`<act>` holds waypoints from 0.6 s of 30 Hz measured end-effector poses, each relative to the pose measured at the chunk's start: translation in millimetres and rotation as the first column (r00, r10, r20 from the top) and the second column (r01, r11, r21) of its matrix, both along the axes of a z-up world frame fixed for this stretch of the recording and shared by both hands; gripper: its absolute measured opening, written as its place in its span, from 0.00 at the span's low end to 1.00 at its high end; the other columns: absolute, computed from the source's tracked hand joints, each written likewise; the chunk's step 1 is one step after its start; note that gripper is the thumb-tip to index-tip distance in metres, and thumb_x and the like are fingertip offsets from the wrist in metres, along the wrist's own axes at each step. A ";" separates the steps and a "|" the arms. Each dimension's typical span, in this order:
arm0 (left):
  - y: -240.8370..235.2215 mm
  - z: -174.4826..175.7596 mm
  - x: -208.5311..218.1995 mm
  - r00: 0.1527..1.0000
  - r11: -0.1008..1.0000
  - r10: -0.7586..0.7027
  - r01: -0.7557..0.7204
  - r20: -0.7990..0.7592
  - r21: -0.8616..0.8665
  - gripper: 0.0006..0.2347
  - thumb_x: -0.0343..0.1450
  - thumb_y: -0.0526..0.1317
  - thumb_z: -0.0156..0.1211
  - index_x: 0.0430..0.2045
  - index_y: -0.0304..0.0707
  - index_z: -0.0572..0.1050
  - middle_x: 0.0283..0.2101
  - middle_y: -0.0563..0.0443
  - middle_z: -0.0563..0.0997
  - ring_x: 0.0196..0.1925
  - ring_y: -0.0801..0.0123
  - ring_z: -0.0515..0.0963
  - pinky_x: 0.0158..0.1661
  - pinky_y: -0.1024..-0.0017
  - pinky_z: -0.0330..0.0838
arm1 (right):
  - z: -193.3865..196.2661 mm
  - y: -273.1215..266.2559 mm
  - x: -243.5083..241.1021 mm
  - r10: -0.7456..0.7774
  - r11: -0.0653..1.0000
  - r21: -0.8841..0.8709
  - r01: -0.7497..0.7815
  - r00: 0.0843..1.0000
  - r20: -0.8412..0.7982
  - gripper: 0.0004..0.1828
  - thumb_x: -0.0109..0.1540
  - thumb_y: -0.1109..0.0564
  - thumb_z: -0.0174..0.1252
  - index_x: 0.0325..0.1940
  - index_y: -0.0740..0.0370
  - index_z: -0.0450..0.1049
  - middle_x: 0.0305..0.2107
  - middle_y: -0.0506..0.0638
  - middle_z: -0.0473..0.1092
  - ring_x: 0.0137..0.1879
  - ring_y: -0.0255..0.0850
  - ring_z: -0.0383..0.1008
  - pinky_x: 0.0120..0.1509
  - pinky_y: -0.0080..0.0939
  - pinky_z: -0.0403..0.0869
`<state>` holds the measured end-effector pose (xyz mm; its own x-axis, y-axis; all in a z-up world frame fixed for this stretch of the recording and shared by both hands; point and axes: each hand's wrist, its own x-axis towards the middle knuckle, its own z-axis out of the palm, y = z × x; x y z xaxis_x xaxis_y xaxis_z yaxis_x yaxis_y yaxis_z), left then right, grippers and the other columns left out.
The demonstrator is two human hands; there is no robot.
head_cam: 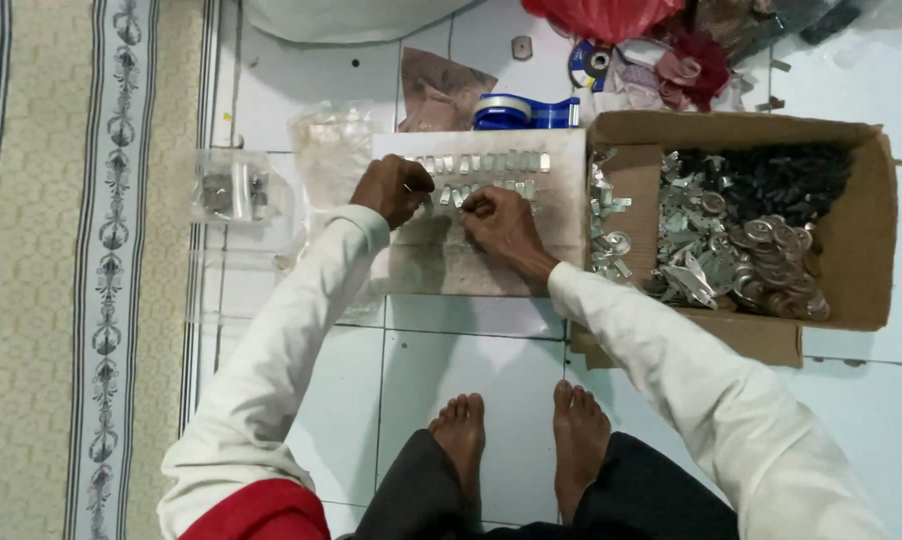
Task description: The person sorts small metal hardware pieces from a cardboard box onto a white board, arranging them in rows. They then pick up the sorted pieces and place them into a clear plastic bag.
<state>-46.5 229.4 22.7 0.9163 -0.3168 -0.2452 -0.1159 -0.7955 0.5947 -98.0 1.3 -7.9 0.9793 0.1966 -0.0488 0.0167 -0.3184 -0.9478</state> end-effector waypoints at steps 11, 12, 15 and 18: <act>7.1 -26.0 -12.3 0.999 0.973 0.029 -0.017 -0.046 0.231 0.07 0.66 0.36 0.67 0.34 0.49 0.86 0.37 0.45 0.87 0.44 0.45 0.87 0.47 0.52 0.83 | -2.8 44.8 -6.1 -0.001 0.999 -0.039 -0.004 0.992 -0.124 0.11 0.58 0.61 0.64 0.44 0.62 0.81 0.27 0.58 0.79 0.38 0.50 0.82 0.40 0.47 0.80; 8.1 -24.1 -11.4 0.999 0.974 0.026 -0.016 -0.041 0.224 0.07 0.66 0.36 0.67 0.35 0.49 0.86 0.37 0.44 0.87 0.44 0.45 0.87 0.46 0.51 0.83 | -2.8 46.8 -6.3 0.005 1.000 -0.030 -0.008 0.995 -0.099 0.11 0.58 0.61 0.65 0.44 0.61 0.81 0.28 0.58 0.79 0.39 0.51 0.82 0.40 0.46 0.80; 5.6 -30.7 -6.8 0.998 0.961 0.037 -0.024 -0.041 0.277 0.08 0.66 0.38 0.67 0.35 0.52 0.86 0.38 0.44 0.87 0.45 0.45 0.87 0.46 0.51 0.83 | -13.6 55.0 -2.8 -0.005 0.997 -0.074 0.000 0.998 -0.066 0.10 0.57 0.61 0.66 0.42 0.62 0.82 0.28 0.60 0.79 0.40 0.53 0.82 0.39 0.50 0.79; 2.1 -16.6 -9.3 0.997 0.963 0.036 -0.017 -0.064 0.268 0.09 0.65 0.38 0.67 0.37 0.49 0.86 0.38 0.41 0.87 0.45 0.42 0.86 0.47 0.49 0.82 | -13.2 59.9 -2.5 -0.025 0.998 -0.051 0.023 0.999 -0.035 0.10 0.57 0.61 0.67 0.42 0.64 0.82 0.27 0.60 0.79 0.40 0.55 0.82 0.40 0.49 0.80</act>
<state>-55.8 231.6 6.1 0.9018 -0.2073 -0.3793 -0.0595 -0.9286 0.3662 -100.6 61.2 -21.0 0.9811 0.1699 -0.0928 -0.0247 -0.3657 -0.9304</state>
